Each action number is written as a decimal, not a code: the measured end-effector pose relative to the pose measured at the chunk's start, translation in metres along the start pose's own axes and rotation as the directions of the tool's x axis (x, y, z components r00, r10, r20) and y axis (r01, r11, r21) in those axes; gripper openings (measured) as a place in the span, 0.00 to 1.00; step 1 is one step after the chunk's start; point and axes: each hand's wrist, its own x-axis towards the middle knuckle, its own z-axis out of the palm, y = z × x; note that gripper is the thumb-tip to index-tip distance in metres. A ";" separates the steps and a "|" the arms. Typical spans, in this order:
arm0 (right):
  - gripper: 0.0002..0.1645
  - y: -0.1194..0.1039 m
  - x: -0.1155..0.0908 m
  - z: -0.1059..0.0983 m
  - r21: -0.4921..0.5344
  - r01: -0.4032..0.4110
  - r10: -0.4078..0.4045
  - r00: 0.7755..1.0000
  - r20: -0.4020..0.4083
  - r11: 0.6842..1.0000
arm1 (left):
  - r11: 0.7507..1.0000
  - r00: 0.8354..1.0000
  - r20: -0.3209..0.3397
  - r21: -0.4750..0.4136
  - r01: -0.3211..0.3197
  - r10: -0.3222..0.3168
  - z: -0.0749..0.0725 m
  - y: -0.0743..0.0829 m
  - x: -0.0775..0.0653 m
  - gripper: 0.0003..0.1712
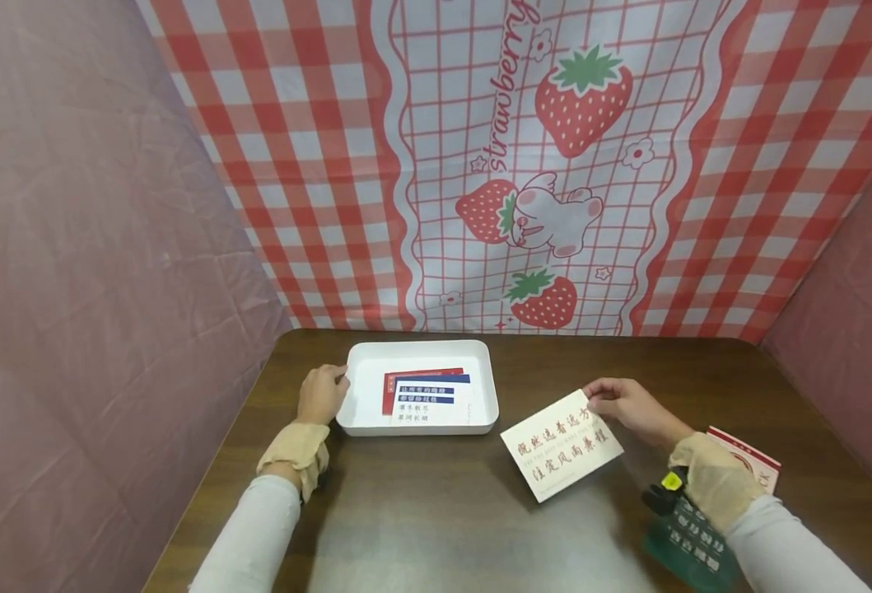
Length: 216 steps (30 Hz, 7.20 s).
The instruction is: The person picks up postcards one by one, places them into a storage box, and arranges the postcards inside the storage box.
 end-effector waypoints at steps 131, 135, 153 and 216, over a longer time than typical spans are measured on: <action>0.18 -0.062 0.109 0.129 0.353 -0.153 0.202 0.974 -0.107 0.923 | 0.999 0.998 0.030 0.015 0.049 -0.049 0.001 0.000 -0.005 0.15; 0.19 -0.066 0.110 0.128 0.224 -0.136 0.174 0.972 -0.158 0.965 | 1.000 1.000 0.018 0.016 0.019 -0.020 0.000 0.001 -0.003 0.15; 0.18 -0.063 0.109 0.106 -0.103 -0.061 0.048 0.990 -0.131 0.993 | 0.999 1.000 0.007 0.033 0.024 -0.024 -0.006 -0.007 -0.003 0.16; 0.24 0.010 0.017 -0.039 -0.335 -0.180 0.176 0.983 -0.044 0.925 | 0.998 0.997 0.045 -0.007 0.057 -0.057 -0.002 0.001 -0.002 0.18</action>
